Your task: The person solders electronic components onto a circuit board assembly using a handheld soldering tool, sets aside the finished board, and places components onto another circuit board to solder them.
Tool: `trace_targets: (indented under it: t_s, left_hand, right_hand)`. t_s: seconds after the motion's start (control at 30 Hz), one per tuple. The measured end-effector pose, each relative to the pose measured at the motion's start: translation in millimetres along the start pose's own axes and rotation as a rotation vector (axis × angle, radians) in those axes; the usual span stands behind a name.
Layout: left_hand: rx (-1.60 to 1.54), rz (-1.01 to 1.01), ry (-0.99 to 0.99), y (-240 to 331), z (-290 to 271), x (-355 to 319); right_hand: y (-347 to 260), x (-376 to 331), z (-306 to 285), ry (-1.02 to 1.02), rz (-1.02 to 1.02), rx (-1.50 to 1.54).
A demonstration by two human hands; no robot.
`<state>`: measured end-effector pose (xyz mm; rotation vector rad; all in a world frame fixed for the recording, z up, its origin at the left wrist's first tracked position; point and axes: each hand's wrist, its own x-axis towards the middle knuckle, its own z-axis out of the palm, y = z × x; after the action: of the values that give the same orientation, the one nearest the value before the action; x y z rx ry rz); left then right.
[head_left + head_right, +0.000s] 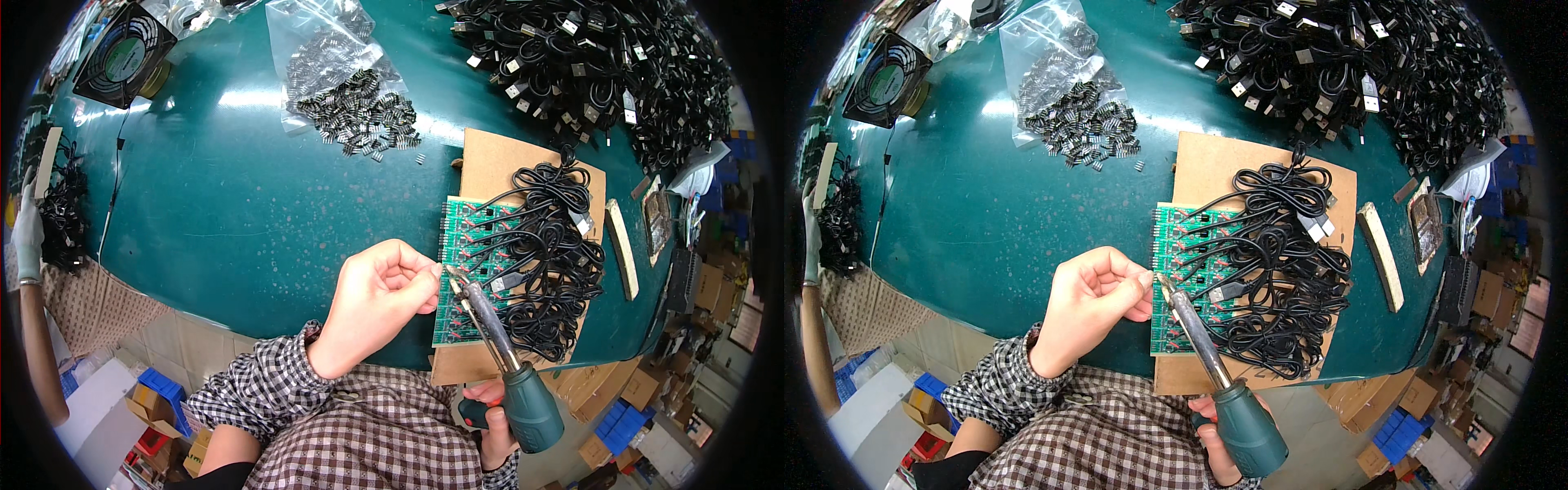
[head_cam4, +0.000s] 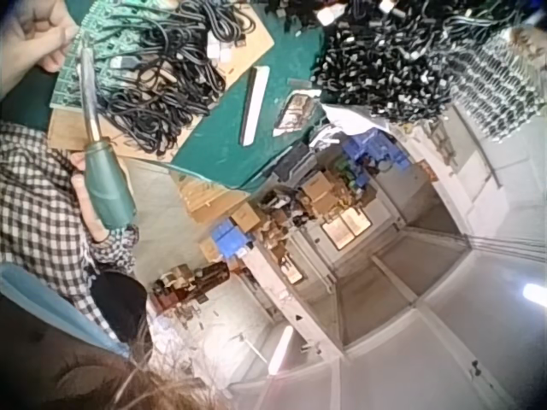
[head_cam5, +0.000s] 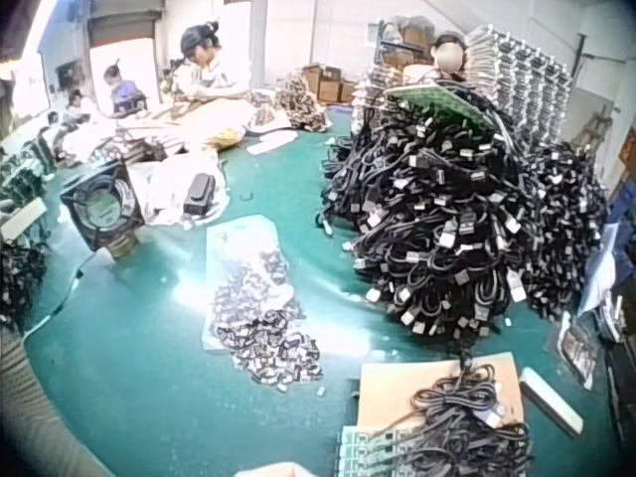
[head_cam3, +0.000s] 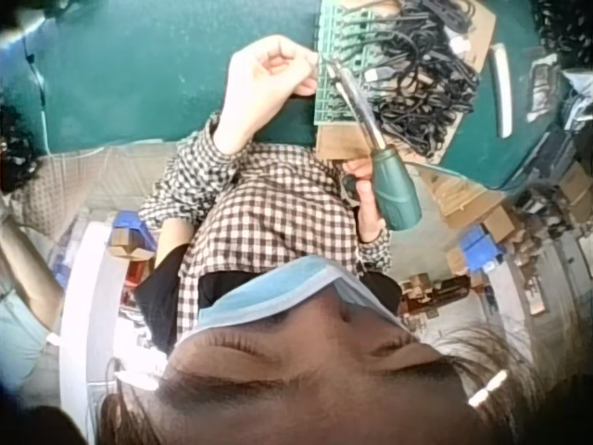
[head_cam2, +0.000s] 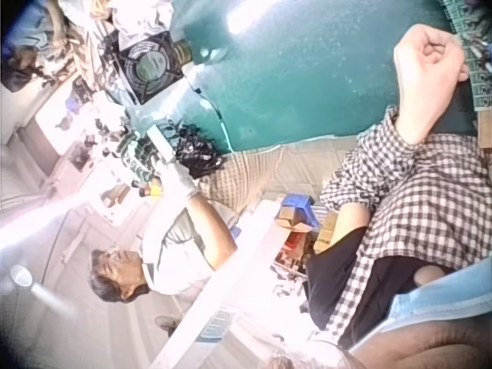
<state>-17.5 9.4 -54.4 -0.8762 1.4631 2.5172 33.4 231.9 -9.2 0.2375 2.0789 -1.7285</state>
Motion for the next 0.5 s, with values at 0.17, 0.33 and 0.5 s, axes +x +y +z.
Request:
trace_targets:
  t_s: [0.17,0.33,0.5]
  left_hand:
    - [0.005,0.004,0.005,-0.4,0.3,0.1]
    - [0.009,-0.003,0.010,-0.1,0.6,0.2]
    - [0.007,-0.001,0.011,0.8,0.9,0.4]
  right_hand:
    - [0.3,-0.1,0.3,0.007,-0.015,0.006]
    - [1.7,-3.0,-0.6,0.011,0.017,0.025]
    - [2.0,-3.7,-1.1,-0.019,0.009,0.013]
